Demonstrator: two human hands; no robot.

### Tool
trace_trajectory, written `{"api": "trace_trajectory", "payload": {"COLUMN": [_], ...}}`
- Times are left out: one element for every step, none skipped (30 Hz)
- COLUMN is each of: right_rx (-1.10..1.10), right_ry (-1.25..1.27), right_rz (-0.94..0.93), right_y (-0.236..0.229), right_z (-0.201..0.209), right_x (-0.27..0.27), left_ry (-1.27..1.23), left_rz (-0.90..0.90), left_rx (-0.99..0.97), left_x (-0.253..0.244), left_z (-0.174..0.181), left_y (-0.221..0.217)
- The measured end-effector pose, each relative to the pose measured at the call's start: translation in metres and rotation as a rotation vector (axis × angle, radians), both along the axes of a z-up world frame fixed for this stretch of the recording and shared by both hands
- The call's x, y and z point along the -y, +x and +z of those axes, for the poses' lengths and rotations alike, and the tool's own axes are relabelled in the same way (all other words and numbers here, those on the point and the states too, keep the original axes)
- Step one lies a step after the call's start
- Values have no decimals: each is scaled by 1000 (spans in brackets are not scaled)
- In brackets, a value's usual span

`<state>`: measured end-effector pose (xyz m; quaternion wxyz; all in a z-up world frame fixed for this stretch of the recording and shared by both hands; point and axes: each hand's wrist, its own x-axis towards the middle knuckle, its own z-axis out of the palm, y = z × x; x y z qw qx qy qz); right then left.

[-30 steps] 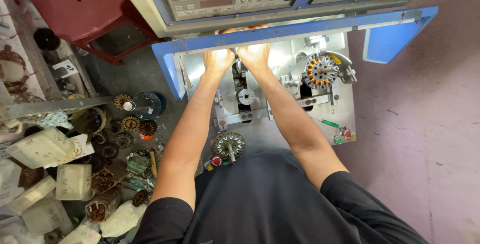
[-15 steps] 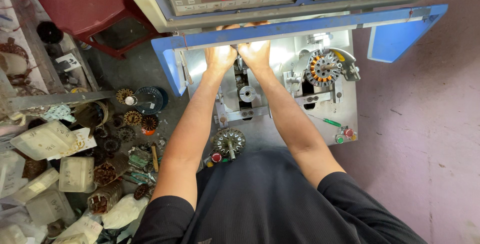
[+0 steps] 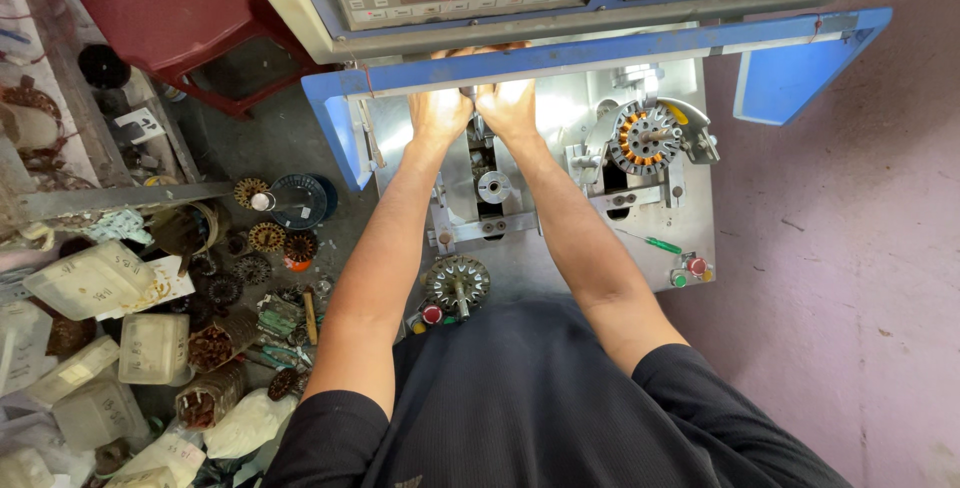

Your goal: The person assembles a motor stator by inserting copper wire segments into a laminated core using a specialized tool. They then place the core into a machine, secure it with a clamp, and tighten the assembly using an Allen key.

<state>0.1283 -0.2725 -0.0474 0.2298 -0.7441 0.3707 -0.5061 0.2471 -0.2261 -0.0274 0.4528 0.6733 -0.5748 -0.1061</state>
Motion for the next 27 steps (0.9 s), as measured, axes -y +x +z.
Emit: {"api": "trace_trajectory", "payload": {"right_rx": [-19, -38, -56, -14, 28, 70, 23, -25, -74, -83, -92, -102, -90, -78, -65, -74, -85, -95, -67, -40, -11, -10, -10, -10, -17, -24, -33], "right_ry": [12, 25, 38, 140, 243, 346, 235, 124, 13, 58, 103, 148, 143, 137, 130, 79, 29, -21, 15, 50, 88, 131, 173, 215, 172, 130, 88], "right_rz": [-20, -40, -60, -42, -23, -2, -7, -11, -14, -12, -11, -9, -33, -57, -80, -57, -35, -13, -11, -9, -6, -15, -23, -32, -12, 8, 28], "right_y": [0, -1, -1, -2, -2, -2, -1, -1, -2, -2, -3, -4, -4, -3, -2, -1, -1, -1, -1, -1, -1, -1, -1, -1, -1, -1, -1], "right_z": [-1, -2, -3, -4, -4, -5, -6, -6, -7, -8, -9, -9, -9, -9, -9, -8, -7, -7, -6, -4, -3, -2, -1, 0, 0, 1, 2], "right_x": [0, 0, 0, 1, 1, 1, 2, 2, 2, 2, 2, 2, 2, 2, 2, 2, 1, 0, 0, 0, 0, -1, 0, 0, 0, 0, 0], "left_ry": [0, 52, 103, 154, 151, 147, 143, 111, 79, 47, 55, 63, 70, 84, 98, 111, 70, 29, -14, 11, 37, 64, 60, 56, 52, 17, -17], "left_rz": [1, -5, -12, -18, -17, -15, -13, -7, -2, 2, -3, -8, -12, -5, 4, 13, 17, 20, 23, 19, 16, 13, 11, 9, 8, 16, 24], "left_rx": [-3, 3, 9, 15, 3, -9, -22, 8, 38, 67, 47, 27, 9, -5, -18, -32, 7, 46, 84, 46, 10, -26, -17, -7, 3, 5, 7], "left_x": [0, 0, 1, 1, 1, 1, 2, 2, 2, 2, 2, 2, 2, 1, 1, 2, 1, 1, 2, 2, 1, 1, 0, 0, 0, 0, 0], "left_z": [0, 1, 1, 2, 2, 2, 2, 2, 2, 1, 0, -1, -2, -3, -3, -4, -4, -5, -5, -5, -5, -5, -4, -4, -3, -3, -2], "left_y": [0, -1, 0, -1, 0, 0, 0, 0, 0, 0, -1, -1, -1, -1, -1, 0, -1, -1, -1, -2, -2, -2, -2, -3, -2, -2, -2]}}
